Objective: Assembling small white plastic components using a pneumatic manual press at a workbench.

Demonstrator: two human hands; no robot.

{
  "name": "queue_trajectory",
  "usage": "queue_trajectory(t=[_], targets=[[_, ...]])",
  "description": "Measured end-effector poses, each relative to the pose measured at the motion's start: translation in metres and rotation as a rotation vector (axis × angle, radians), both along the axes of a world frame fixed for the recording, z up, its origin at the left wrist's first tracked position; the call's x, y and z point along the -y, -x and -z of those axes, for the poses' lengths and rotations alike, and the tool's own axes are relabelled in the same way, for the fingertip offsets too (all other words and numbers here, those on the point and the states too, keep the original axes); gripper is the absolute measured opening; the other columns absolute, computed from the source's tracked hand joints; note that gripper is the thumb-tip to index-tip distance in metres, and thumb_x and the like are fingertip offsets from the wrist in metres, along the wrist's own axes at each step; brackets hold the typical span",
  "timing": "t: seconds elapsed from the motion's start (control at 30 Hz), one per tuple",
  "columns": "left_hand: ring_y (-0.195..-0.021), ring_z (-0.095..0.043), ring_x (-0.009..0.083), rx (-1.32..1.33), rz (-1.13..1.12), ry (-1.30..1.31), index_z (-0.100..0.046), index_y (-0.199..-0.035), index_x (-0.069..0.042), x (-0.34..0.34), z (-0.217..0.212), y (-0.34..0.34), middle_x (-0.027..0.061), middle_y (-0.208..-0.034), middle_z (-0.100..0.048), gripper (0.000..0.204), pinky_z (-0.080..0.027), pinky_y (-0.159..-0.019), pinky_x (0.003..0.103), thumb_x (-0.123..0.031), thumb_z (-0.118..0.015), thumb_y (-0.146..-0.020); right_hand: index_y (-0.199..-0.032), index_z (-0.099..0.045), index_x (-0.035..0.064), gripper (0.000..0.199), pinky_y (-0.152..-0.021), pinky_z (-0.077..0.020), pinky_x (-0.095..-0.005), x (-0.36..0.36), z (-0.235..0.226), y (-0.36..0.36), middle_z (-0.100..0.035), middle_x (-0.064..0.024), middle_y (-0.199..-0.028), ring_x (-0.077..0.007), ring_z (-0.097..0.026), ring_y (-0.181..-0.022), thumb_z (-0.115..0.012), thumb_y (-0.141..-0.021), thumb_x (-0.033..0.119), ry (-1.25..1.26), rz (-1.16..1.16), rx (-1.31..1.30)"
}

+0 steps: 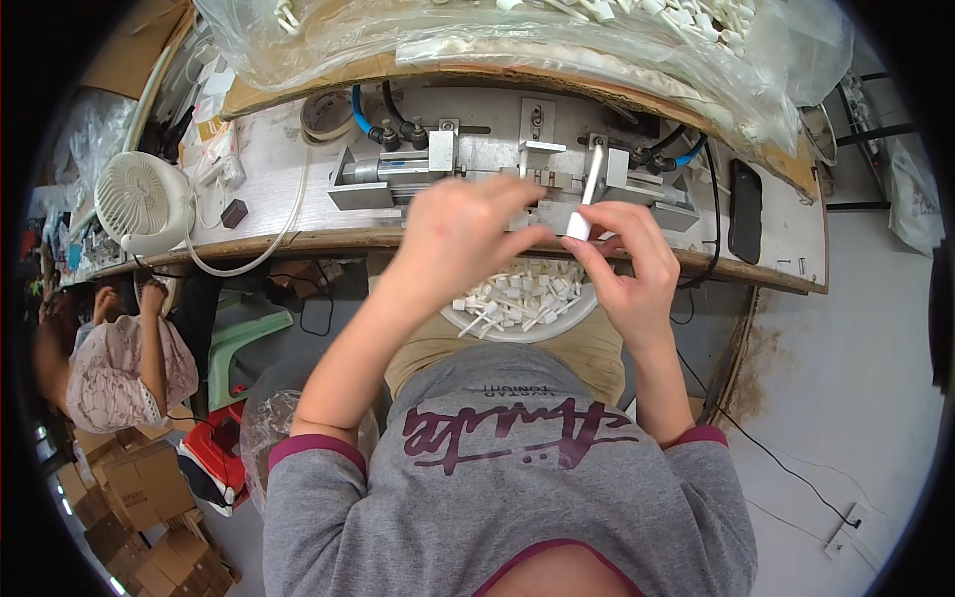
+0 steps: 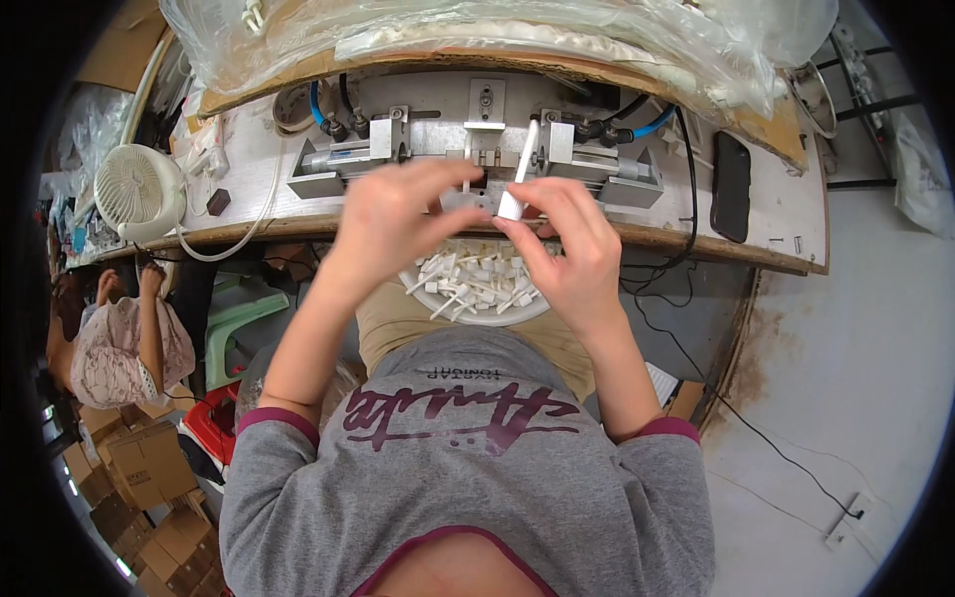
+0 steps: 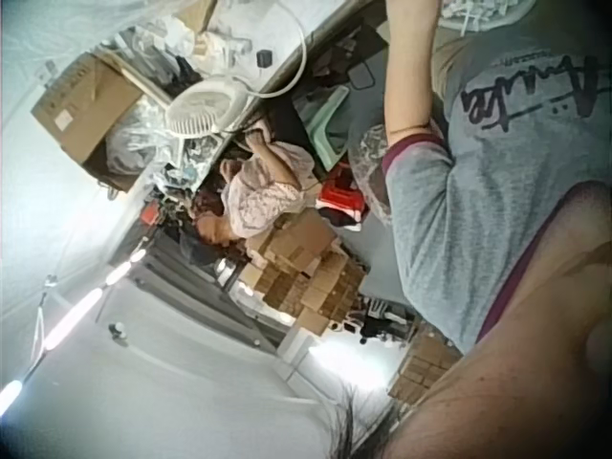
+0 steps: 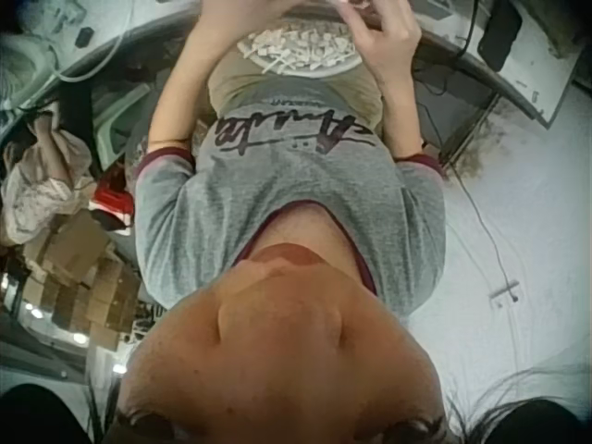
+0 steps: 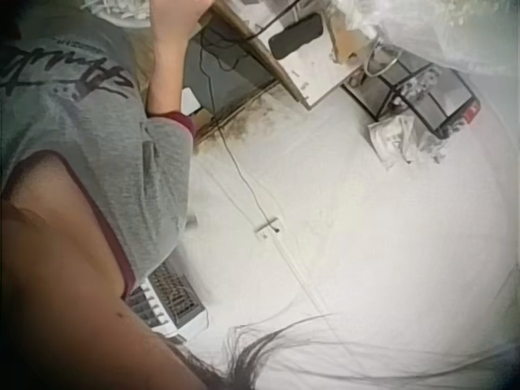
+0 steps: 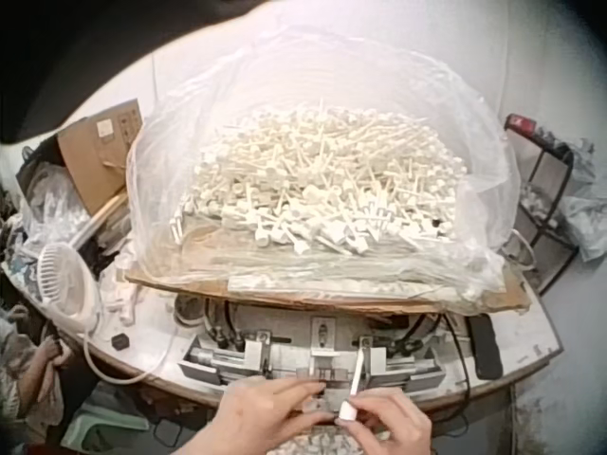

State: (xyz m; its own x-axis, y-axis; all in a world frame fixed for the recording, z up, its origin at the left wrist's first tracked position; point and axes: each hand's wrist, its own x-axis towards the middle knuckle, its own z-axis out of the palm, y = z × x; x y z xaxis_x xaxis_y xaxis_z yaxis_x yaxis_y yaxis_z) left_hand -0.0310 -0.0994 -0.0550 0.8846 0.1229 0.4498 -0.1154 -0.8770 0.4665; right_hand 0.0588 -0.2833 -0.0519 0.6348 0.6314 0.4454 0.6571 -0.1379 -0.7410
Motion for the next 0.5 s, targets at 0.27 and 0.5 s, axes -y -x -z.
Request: queue_trajectory(t=[0.27,0.5], targets=[[-0.084,-0.067,0.0289,0.302,-0.299,0.014,-0.071,-0.097,0.000,-0.075,-0.083,-0.092,0.0187,-0.094,-0.069,0.023,-0.053,-0.074,0.035,-0.014,-0.074,-0.079,-0.098,-0.065,0.0020,0.025,-0.068,-0.0544,-0.0311,-0.019,0.024,0.007,-0.064,-0.0136,-0.124,-0.0221,-0.067,-0.077,-0.074,-0.075,0.005,0.192,-0.047,0.466],[-0.076,-0.068,0.0277,0.008,-0.348,0.008,-0.071,-0.096,0.000,-0.087,-0.062,-0.135,0.0163,-0.086,-0.070,0.033,-0.053,-0.070,0.035,-0.024,-0.078,-0.075,-0.082,-0.058,0.0042,0.016,-0.053,-0.0503,-0.0273,-0.040,0.027,0.003,-0.068,-0.0164,-0.118,-0.0183,-0.061,-0.051,-0.065,-0.069,0.006,0.390,-0.072,0.675]])
